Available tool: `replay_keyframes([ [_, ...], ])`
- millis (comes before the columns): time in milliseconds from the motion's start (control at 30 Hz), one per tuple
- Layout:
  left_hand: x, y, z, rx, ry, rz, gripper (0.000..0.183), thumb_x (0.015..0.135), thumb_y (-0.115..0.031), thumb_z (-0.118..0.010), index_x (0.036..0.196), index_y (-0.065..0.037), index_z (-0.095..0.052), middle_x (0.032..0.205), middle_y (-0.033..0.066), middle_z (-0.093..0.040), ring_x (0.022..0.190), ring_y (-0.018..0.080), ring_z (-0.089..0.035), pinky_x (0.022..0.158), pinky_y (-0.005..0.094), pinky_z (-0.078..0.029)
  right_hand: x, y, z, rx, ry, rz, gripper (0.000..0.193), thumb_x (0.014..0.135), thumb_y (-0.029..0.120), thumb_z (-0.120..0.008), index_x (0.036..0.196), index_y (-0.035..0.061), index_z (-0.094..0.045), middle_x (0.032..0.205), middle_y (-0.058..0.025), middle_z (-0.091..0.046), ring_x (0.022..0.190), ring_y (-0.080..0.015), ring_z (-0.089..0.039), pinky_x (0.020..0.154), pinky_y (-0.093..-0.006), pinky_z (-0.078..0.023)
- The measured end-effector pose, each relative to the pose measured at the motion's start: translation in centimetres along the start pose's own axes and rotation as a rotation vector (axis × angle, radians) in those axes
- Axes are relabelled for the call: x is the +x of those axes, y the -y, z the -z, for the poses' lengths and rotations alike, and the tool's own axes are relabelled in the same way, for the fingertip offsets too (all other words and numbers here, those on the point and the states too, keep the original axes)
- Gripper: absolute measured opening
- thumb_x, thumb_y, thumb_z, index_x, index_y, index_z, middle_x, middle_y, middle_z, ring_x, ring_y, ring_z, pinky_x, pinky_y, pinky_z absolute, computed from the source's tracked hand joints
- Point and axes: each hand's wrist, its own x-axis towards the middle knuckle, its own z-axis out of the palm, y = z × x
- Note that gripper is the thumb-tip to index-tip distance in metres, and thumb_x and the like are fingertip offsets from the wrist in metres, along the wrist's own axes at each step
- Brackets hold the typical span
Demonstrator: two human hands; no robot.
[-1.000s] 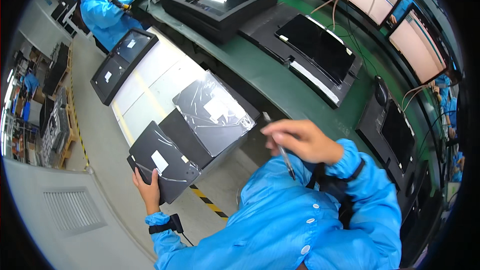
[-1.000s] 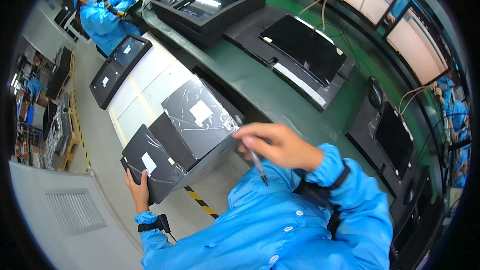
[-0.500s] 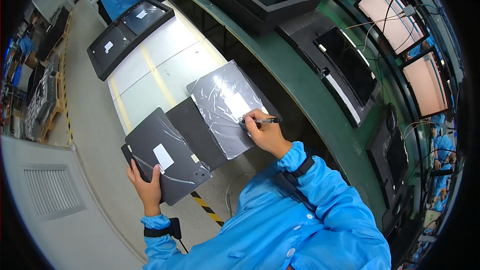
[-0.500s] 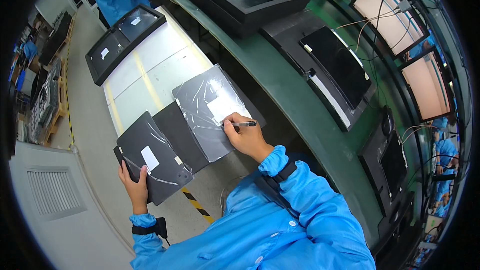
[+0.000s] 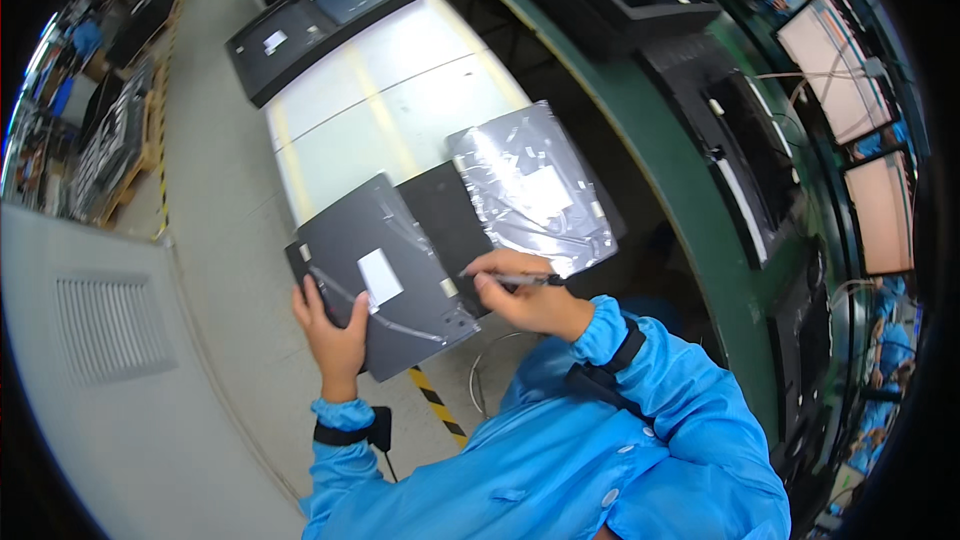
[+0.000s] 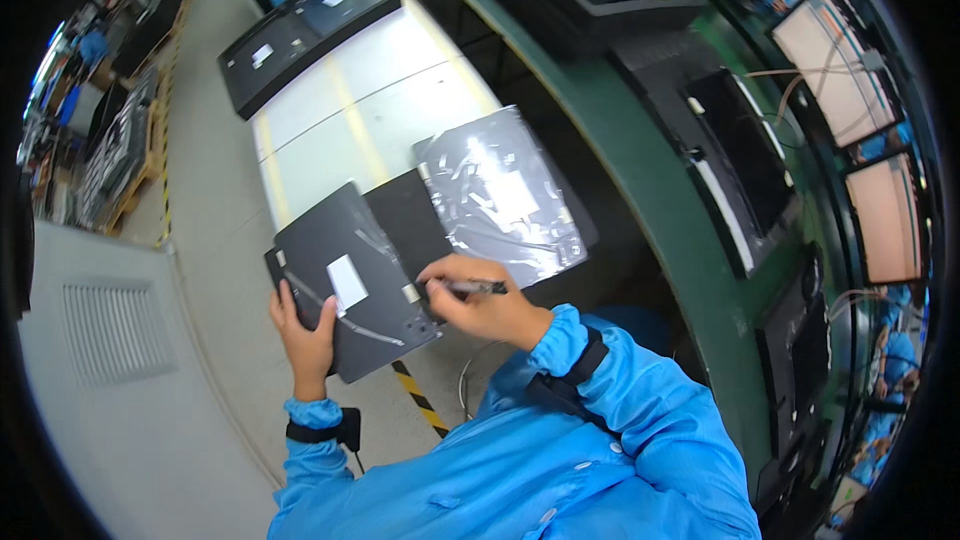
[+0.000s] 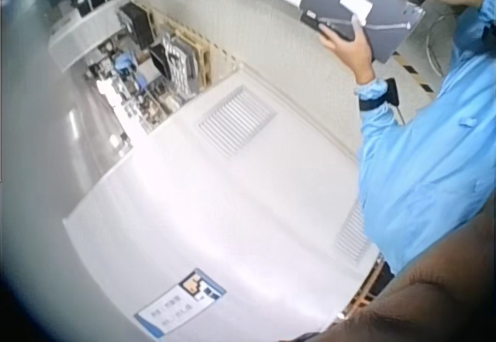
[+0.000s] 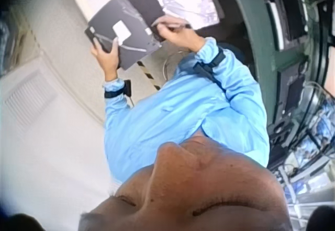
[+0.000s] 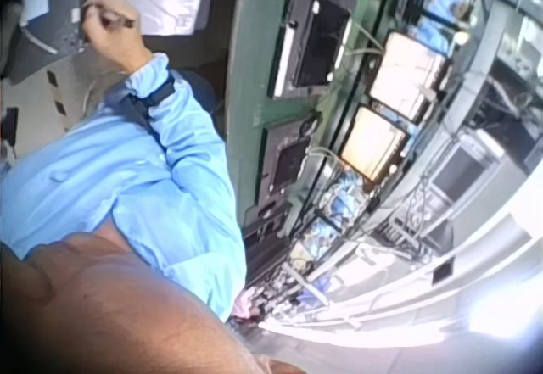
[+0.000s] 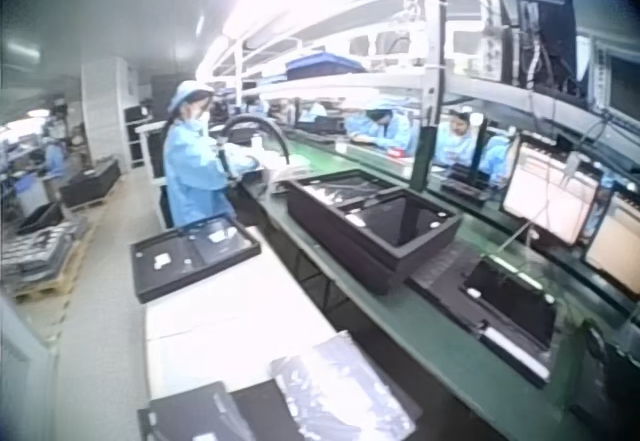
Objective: Assembling and testing electronic tablets on a production line.
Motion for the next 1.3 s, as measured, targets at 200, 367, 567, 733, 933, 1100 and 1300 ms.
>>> replay_keyframes([
  [200, -0.4, -0.1, 0.5, -0.046, -0.013, -0.006, 0.087, 0.089, -0.041, -0.077, 0.153, 0.003, -0.039, 0.157, 0.0299, -0.027, 0.143, 0.0455, -0.037, 0.115, 0.0467, -0.037, 1.7, 0.6, -6.7, -0.135, 0.097, 0.160, 0.014, 0.089, 0.012, -0.070, 0.100, 0.0044, -0.073, 0.081, -0.0120, -0.071, 0.067, -0.0229, -0.070, 0.062, -0.0316, -0.055],
  [367, -0.3, 0.4, 0.4, -0.044, 0.026, -0.029, 0.083, 0.092, -0.044, -0.073, 0.154, 0.001, -0.039, 0.159, 0.0308, -0.023, 0.144, 0.0468, -0.036, 0.114, 0.0479, -0.038, 2.7, -0.1, -9.1, -0.166, 0.183, 0.215, 0.014, 0.091, 0.012, -0.069, 0.103, 0.0038, -0.073, 0.086, -0.0118, -0.073, 0.074, -0.0234, -0.073, 0.066, -0.0341, -0.058],
  [567, -0.3, 0.6, 0.2, -0.038, 0.010, -0.024, 0.082, 0.092, -0.043, -0.074, 0.153, 0.001, -0.041, 0.158, 0.0322, -0.025, 0.143, 0.0476, -0.037, 0.114, 0.0479, -0.038, 2.9, 0.0, -9.5, -0.189, 0.182, 0.230, 0.014, 0.093, 0.014, -0.069, 0.102, 0.0045, -0.073, 0.085, -0.0115, -0.074, 0.073, -0.0245, -0.073, 0.066, -0.0351, -0.058],
  [733, -0.3, 0.4, 0.4, -0.048, -0.006, -0.046, 0.083, 0.091, -0.044, -0.074, 0.151, 0.003, -0.041, 0.158, 0.0318, -0.024, 0.143, 0.0492, -0.036, 0.111, 0.0503, -0.040, 2.6, 0.4, -9.0, -0.114, 0.184, 0.198, 0.014, 0.094, 0.014, -0.069, 0.104, 0.0046, -0.072, 0.085, -0.0121, -0.072, 0.074, -0.0240, -0.072, 0.067, -0.0332, -0.055],
  [933, -1.4, -2.7, 0.5, 0.112, -0.166, -0.178, 0.080, 0.085, -0.039, -0.080, 0.147, 0.000, -0.047, 0.156, 0.0256, -0.034, 0.145, 0.0427, -0.036, 0.117, 0.0579, -0.029, -1.5, 1.9, -0.7, -0.118, -0.063, 0.244, 0.026, 0.099, 0.010, -0.063, 0.124, 0.0005, -0.065, 0.098, -0.0155, -0.073, 0.084, -0.0229, -0.072, 0.075, -0.0318, -0.055],
  [1100, -6.3, -9.3, -2.0, 0.136, 0.006, -0.601, 0.072, 0.081, -0.036, -0.084, 0.139, -0.003, -0.056, 0.149, 0.0218, -0.047, 0.146, 0.0389, -0.037, 0.121, 0.0649, -0.015, -7.7, 3.5, 7.5, -0.233, -0.155, 0.085, 0.024, 0.099, 0.009, -0.065, 0.120, -0.0005, -0.068, 0.104, -0.0190, -0.073, 0.091, -0.0266, -0.073, 0.079, -0.0326, -0.055],
  [1300, -6.7, -12.5, -6.3, 0.320, 0.169, -0.742, 0.074, 0.079, -0.033, -0.085, 0.140, -0.004, -0.056, 0.148, 0.0241, -0.047, 0.143, 0.0405, -0.040, 0.119, 0.0630, -0.022, -12.9, 1.5, 9.3, -0.180, -0.183, 0.083, 0.023, 0.099, 0.011, -0.065, 0.118, -0.0004, -0.068, 0.088, -0.0138, -0.068, 0.072, -0.0214, -0.064, 0.066, -0.0321, -0.051],
])
